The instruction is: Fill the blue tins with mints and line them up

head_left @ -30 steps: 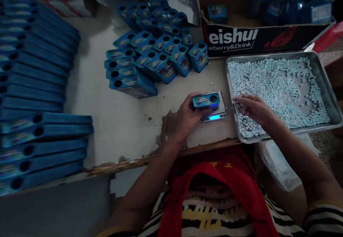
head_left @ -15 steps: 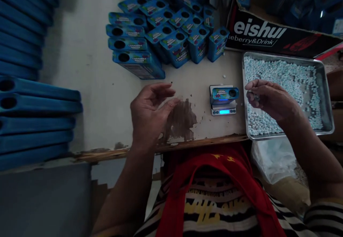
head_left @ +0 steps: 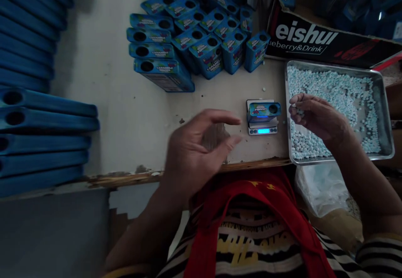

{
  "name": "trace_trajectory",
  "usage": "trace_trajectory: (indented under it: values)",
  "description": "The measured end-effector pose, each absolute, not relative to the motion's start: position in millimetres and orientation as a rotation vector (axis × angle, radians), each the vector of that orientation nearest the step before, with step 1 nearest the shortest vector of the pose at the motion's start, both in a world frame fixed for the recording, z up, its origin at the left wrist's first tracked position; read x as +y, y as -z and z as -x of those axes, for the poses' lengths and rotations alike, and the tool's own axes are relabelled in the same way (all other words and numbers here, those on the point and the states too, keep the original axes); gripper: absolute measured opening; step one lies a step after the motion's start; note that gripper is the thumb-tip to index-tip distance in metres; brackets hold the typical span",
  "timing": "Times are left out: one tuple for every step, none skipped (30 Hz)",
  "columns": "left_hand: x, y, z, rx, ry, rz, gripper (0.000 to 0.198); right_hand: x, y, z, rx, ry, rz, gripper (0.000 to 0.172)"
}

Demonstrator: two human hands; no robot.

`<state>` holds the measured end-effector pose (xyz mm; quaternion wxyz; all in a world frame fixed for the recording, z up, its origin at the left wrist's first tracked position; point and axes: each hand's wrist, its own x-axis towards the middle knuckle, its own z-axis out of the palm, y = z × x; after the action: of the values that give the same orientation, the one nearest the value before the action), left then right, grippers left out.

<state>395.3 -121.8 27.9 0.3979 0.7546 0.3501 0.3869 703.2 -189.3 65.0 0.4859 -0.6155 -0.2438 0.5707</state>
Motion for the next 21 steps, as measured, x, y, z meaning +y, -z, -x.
trace_trajectory:
  values:
    - [-122,-25,-406,0.846,-0.952,-1.996,0.035,-187,-63,-702,-0.619,-1.387,1.494,0.017]
    - [-120,-20,-420,0.817,-0.937,-2.093,0.047,-184,-61,-701,-0.649,-1.387,1.487,0.020]
    - [-117,-14,-437,0.793,-0.926,-2.191,0.057,-181,-61,-699,-0.677,-1.388,1.478,0.023]
    - [-112,-7,-455,0.771,-0.894,-2.278,0.066,-179,-61,-698,-0.692,-1.390,1.468,0.025]
    - [-106,-2,-471,0.734,-0.814,-2.350,0.068,-177,-62,-697,-0.688,-1.394,1.458,0.025]
    - [-99,2,-485,0.682,-0.696,-2.410,0.061,-176,-63,-697,-0.666,-1.399,1.449,0.026]
    - [-91,3,-493,0.651,-0.578,-2.444,0.054,-176,-64,-699,-0.632,-1.394,1.441,0.028]
    - [-81,1,-493,0.645,-0.498,-2.462,0.047,-177,-64,-702,-0.598,-1.379,1.436,0.030]
    - [-70,-4,-486,0.672,-0.461,-2.466,0.042,-177,-64,-705,-0.573,-1.358,1.434,0.029]
    - [-57,-12,-470,0.742,-0.470,-2.461,0.041,-177,-62,-709,-0.564,-1.337,1.433,0.026]
    - [-44,-21,-447,0.840,-0.513,-2.448,0.042,-175,-59,-711,-0.567,-1.329,1.425,0.022]
    - [-28,-30,-418,0.964,-0.567,-2.426,0.042,-171,-55,-711,-0.580,-1.341,1.413,0.020]
    - [-11,-40,-386,1.118,-0.610,-2.390,0.045,-165,-51,-709,-0.604,-1.380,1.399,0.021]
    - [7,-49,-353,1.246,-0.629,-2.354,0.048,-157,-48,-703,-0.634,-1.434,1.382,0.024]
    - [26,-56,-320,1.358,-0.633,-2.312,0.048,-145,-45,-693,-0.672,-1.487,1.363,0.028]
    - [45,-61,-291,1.437,-0.635,-2.257,0.048,-132,-43,-680,-0.721,-1.529,1.342,0.032]
    - [63,-64,-265,1.481,-0.629,-2.203,0.051,-115,-42,-665,-0.783,-1.554,1.319,0.036]
    - [78,-66,-244,1.510,-0.637,-2.182,0.053,-98,-42,-646,-0.858,-1.561,1.300,0.038]
    - [90,-65,-228,1.518,-0.641,-2.180,0.054,-79,-43,-627,-0.950,-1.543,1.290,0.038]
    - [99,-64,-215,1.515,-0.638,-2.197,0.056,-60,-46,-606,-1.066,-1.493,1.307,0.037]
    - [106,-61,-206,1.507,-0.614,-2.219,0.057,-42,-49,-584,-1.214,-1.412,1.365,0.033]
